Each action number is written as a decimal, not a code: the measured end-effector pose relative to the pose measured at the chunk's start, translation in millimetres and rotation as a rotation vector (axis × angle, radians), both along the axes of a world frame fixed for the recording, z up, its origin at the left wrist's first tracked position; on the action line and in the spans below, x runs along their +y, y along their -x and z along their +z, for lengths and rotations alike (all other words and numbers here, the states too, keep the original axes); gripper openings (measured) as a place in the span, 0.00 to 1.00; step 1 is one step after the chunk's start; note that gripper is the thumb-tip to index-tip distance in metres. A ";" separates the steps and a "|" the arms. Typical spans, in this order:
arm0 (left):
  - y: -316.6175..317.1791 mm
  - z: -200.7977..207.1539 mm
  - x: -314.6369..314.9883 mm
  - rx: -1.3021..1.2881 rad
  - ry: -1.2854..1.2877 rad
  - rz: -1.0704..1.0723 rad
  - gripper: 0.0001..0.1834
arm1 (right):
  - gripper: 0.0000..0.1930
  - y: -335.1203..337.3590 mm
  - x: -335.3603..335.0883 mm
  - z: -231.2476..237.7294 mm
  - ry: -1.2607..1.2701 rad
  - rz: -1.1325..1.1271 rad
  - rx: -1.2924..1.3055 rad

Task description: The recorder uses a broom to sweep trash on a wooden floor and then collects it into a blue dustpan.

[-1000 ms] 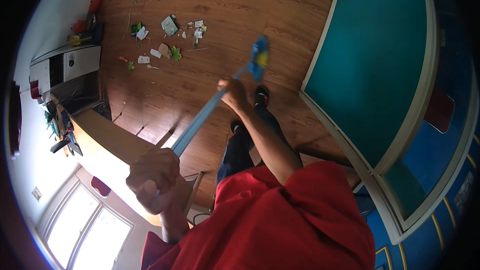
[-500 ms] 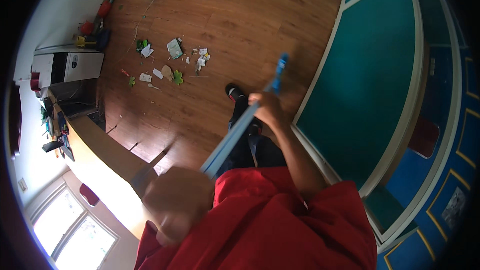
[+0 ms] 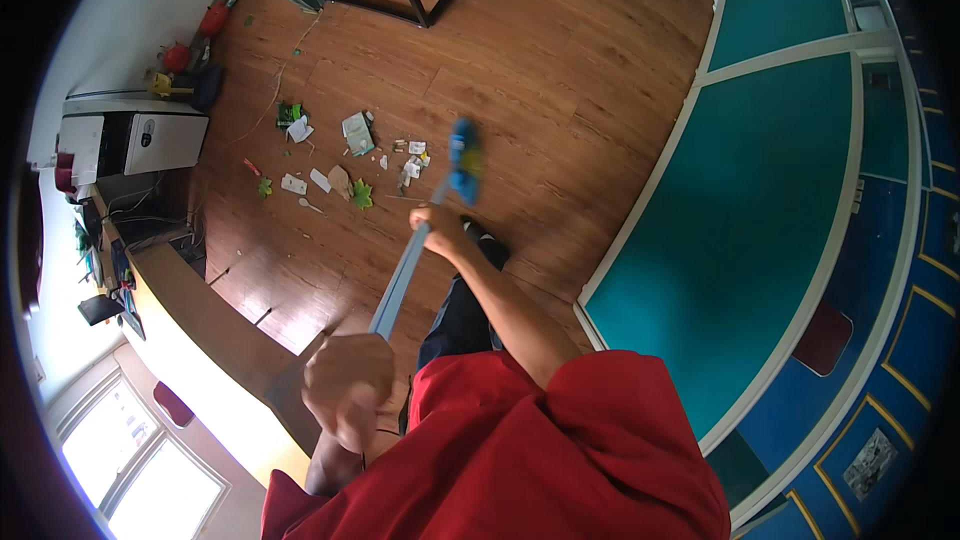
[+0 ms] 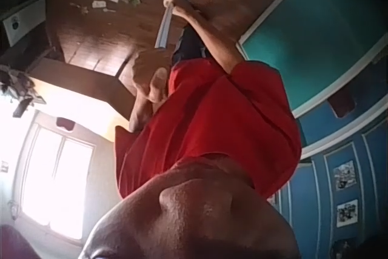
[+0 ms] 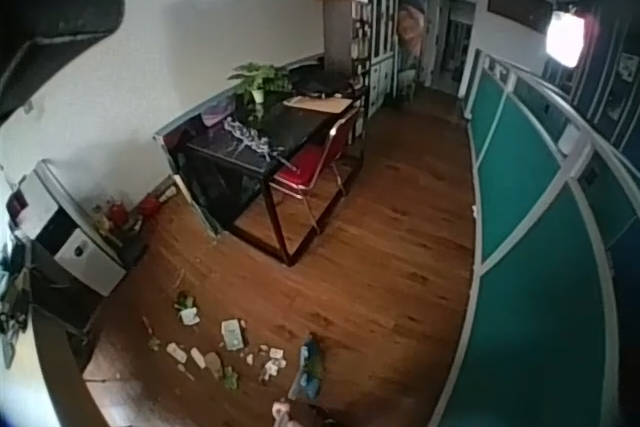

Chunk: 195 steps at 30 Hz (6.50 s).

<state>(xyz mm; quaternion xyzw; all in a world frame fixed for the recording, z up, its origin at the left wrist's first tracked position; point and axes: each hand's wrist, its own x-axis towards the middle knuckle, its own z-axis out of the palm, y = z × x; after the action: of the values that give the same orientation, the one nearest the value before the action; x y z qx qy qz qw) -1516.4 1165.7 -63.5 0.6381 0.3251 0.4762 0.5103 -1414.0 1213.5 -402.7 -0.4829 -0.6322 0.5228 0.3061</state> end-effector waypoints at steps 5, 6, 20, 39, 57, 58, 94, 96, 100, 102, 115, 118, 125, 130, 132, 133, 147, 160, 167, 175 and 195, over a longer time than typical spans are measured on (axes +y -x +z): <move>-17.1 67.5 47.0 0.109 -0.182 -0.116 0.20 | 0.04 39.3 67.0 82.1 -0.125 0.023 0.059; -17.4 80.6 54.2 0.117 -0.179 -0.116 0.20 | 0.05 37.6 71.6 97.8 -0.161 0.001 0.029; -182.9 -90.5 181.5 -0.360 0.173 -0.183 0.14 | 0.04 -343.7 119.5 14.2 0.010 -0.457 -0.772; -221.7 11.3 250.8 -0.012 0.102 0.851 0.21 | 0.04 -133.6 303.6 17.3 0.026 0.413 -0.226; -243.7 -94.9 404.3 -0.316 0.144 0.300 0.16 | 0.03 -377.1 455.3 -6.2 -0.240 -0.021 -0.645; -253.3 -131.1 430.2 -0.319 0.146 0.321 0.19 | 0.03 -390.6 485.9 -33.2 -0.210 -0.039 -0.673; -40.2 11.8 370.8 -0.036 -0.058 0.911 0.21 | 0.05 31.0 425.7 28.1 -0.006 0.835 -0.075; -31.8 38.3 379.8 0.035 -0.129 0.833 0.25 | 0.05 54.8 424.2 57.9 -0.022 0.851 -0.074; -7.7 82.9 390.0 0.023 -0.168 0.634 0.24 | 0.04 53.9 457.5 98.1 -0.057 0.858 -0.003; 1.0 75.9 399.5 -0.040 -0.156 0.705 0.21 | 0.04 46.9 490.0 95.6 -0.096 0.816 -0.063; 63.7 53.3 523.7 0.114 -0.108 1.063 0.19 | 0.04 180.4 533.7 47.7 -0.024 1.092 -0.054; 78.0 97.5 541.6 0.155 -0.098 0.823 0.20 | 0.05 180.6 566.4 90.2 -0.099 1.128 -0.050; 106.6 47.1 592.1 -0.049 0.003 1.312 0.19 | 0.06 189.9 688.0 61.5 -0.175 0.974 -0.353; 138.0 0.6 614.1 0.043 0.020 1.126 0.18 | 0.06 244.3 673.5 0.3 -0.099 1.129 -0.075; 142.3 17.7 609.2 0.090 0.024 1.166 0.18 | 0.06 263.5 650.7 8.5 -0.047 1.219 -0.162; 145.0 31.3 605.3 0.135 0.011 1.180 0.18 | 0.06 271.8 640.3 21.2 -0.151 1.204 -0.087; 266.5 161.0 567.4 0.195 -0.402 1.044 0.23 | 0.06 403.5 610.0 185.3 -0.139 1.299 0.108; 497.0 178.1 583.5 0.061 -0.405 1.075 0.31 | 0.23 622.5 785.2 173.9 -0.103 1.085 0.154; 594.3 166.6 604.9 0.022 -0.366 1.180 0.29 | 0.20 798.7 882.1 163.9 -0.192 1.064 0.217; 730.4 131.8 687.1 -0.242 -0.344 1.908 0.24 | 0.14 1168.0 1039.8 113.3 -0.139 0.986 0.304; 966.1 184.2 816.9 -0.193 0.132 1.761 0.24 | 0.28 1810.3 1222.4 81.6 -0.382 0.955 0.020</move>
<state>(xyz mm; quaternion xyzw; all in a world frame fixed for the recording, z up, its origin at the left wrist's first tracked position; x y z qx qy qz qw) -2482.5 1982.5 120.7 0.0829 0.6803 0.7280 0.0197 -3224.3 2435.9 -321.1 -0.0710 -0.8636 0.4841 0.1219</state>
